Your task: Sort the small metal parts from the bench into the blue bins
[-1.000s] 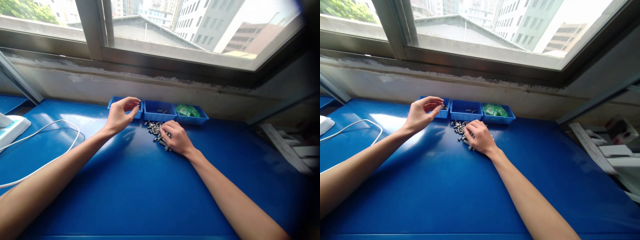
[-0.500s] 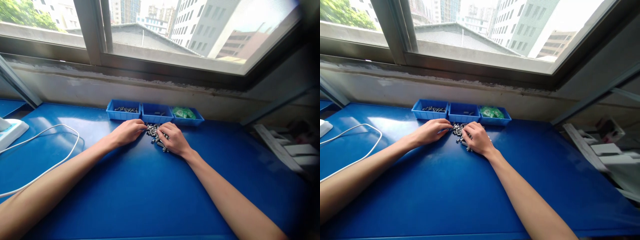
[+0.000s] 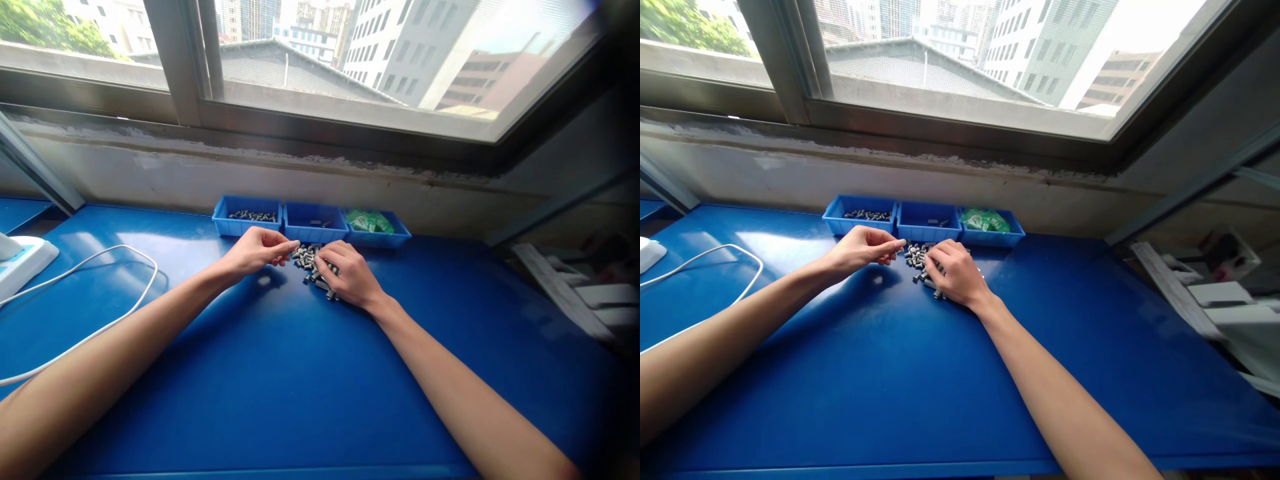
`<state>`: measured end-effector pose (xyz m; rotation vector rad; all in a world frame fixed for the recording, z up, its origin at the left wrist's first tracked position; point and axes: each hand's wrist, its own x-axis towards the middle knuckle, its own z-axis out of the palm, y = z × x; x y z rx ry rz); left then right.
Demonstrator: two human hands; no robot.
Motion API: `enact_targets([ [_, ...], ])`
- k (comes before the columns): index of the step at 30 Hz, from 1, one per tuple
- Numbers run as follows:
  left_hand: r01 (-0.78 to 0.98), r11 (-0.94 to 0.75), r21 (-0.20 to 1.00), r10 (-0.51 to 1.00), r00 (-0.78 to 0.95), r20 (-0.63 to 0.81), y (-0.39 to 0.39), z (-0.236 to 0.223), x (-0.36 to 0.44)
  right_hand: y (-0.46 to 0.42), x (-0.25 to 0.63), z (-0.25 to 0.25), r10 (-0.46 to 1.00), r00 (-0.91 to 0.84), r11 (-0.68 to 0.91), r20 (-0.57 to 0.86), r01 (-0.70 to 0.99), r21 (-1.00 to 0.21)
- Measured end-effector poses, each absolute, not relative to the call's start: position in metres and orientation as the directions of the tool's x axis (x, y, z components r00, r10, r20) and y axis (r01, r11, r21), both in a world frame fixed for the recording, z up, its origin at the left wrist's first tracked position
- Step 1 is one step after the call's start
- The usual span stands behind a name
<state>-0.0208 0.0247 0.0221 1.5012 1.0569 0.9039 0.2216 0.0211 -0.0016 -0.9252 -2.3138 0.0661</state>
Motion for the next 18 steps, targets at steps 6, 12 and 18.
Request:
enact_targets([
  [6, 0.004, 0.014, 1.0, 0.956, 0.291, -0.015, 0.024, 0.022, -0.02, 0.021, 0.221, -0.002, 0.637, -0.549, 0.749, 0.541, 0.606, -0.268],
  [12, -0.024, -0.086, 0.996, 0.99, 0.106, 0.088, 0.031, 0.023, -0.025, 0.021, 0.221, -0.001, 0.635, -0.546, 0.753, 0.546, 0.598, -0.276],
  [18, -0.11, -0.291, 0.951, 0.935, -0.246, 0.257, 0.043, 0.023, -0.038, 0.021, 0.222, -0.002, 0.634, -0.545, 0.754, 0.548, 0.595, -0.281],
])
